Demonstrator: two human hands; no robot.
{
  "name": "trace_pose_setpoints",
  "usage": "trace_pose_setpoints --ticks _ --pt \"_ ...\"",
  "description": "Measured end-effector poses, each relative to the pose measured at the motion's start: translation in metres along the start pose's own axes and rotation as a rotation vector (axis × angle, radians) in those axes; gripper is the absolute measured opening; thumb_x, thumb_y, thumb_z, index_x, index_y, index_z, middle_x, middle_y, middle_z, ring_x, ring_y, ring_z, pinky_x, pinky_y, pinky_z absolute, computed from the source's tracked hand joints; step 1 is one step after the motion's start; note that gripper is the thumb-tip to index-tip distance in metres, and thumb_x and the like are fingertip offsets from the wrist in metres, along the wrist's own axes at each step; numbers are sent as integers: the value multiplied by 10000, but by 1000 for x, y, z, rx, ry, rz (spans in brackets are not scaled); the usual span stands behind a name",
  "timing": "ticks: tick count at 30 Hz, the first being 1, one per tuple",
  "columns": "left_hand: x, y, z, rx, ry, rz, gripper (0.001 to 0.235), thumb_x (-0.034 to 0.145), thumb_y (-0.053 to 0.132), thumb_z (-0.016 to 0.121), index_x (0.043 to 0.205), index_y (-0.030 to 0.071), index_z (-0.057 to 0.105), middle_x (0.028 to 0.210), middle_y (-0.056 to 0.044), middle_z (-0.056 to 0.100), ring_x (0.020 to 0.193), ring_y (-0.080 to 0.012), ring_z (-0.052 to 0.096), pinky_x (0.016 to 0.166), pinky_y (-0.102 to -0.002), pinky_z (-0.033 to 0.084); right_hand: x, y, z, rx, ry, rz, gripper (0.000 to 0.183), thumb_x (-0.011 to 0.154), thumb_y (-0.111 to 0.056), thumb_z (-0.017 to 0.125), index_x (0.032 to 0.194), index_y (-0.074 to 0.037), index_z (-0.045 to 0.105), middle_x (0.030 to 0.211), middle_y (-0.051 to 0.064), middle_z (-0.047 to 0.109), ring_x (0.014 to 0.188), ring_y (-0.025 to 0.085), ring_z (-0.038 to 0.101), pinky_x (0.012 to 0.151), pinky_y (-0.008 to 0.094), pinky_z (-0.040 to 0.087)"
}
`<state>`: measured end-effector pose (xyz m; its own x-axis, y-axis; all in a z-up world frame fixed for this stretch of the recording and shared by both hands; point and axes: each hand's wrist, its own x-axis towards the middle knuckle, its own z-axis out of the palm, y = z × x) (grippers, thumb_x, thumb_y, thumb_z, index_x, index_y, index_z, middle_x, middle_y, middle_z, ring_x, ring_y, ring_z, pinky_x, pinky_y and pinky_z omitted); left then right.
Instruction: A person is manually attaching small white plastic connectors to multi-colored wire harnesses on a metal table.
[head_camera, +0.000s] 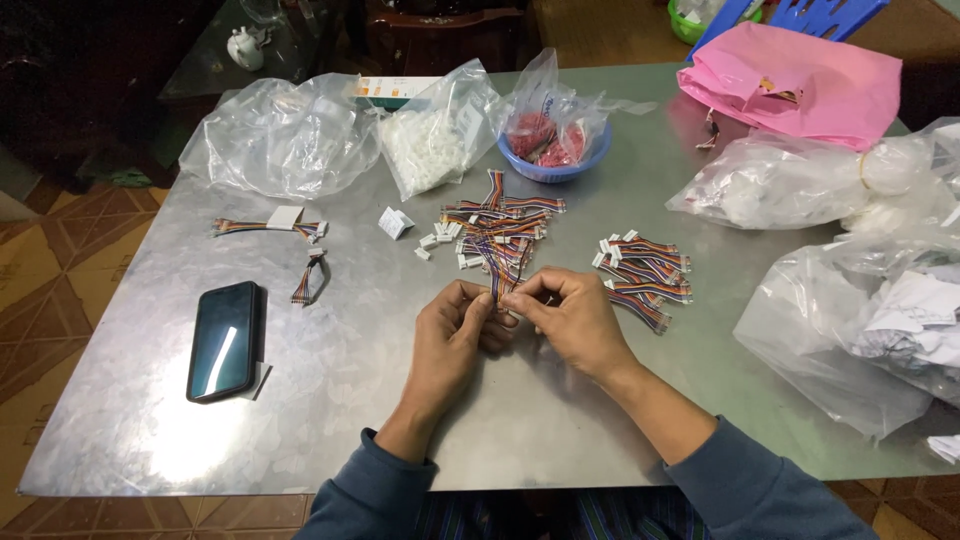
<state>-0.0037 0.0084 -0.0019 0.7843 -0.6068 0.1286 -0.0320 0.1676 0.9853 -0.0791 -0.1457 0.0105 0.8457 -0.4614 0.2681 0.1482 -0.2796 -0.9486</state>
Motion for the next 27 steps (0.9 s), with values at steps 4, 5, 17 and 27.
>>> trace_pose_setpoints --ticks 4,5,17,27 --pt "-4 -6 -4 -59 8 -49 229 1050 129 525 1095 -70 630 805 -200 765 660 -236 758 549 -301 631 -7 -3 5 56 12 64 64 806 -11 818 839 41 800 631 137 697 477 105 562 428 224 453" --pt "-4 -6 -4 -60 5 -50 228 1052 129 519 1087 -68 628 803 -202 763 658 -240 760 545 -304 631 -7 -1 7 94 22 84 68 797 -19 824 825 36 797 653 135 712 482 103 560 434 224 462" --pt "-9 1 4 81 -77 4 205 1021 154 606 1011 -22 710 711 -165 743 559 -215 714 504 -298 588 -8 -10 11 349 50 89 182 848 -123 824 945 20 768 793 125 728 697 135 662 638 279 581" --pt "-13 23 -7 691 117 171 343 848 43 678 1162 167 743 1029 -111 686 831 -337 677 719 -446 563 0 -15 -6 390 60 185 192 911 -127 771 1010 17 695 613 142 670 541 186 694 529 299 618"
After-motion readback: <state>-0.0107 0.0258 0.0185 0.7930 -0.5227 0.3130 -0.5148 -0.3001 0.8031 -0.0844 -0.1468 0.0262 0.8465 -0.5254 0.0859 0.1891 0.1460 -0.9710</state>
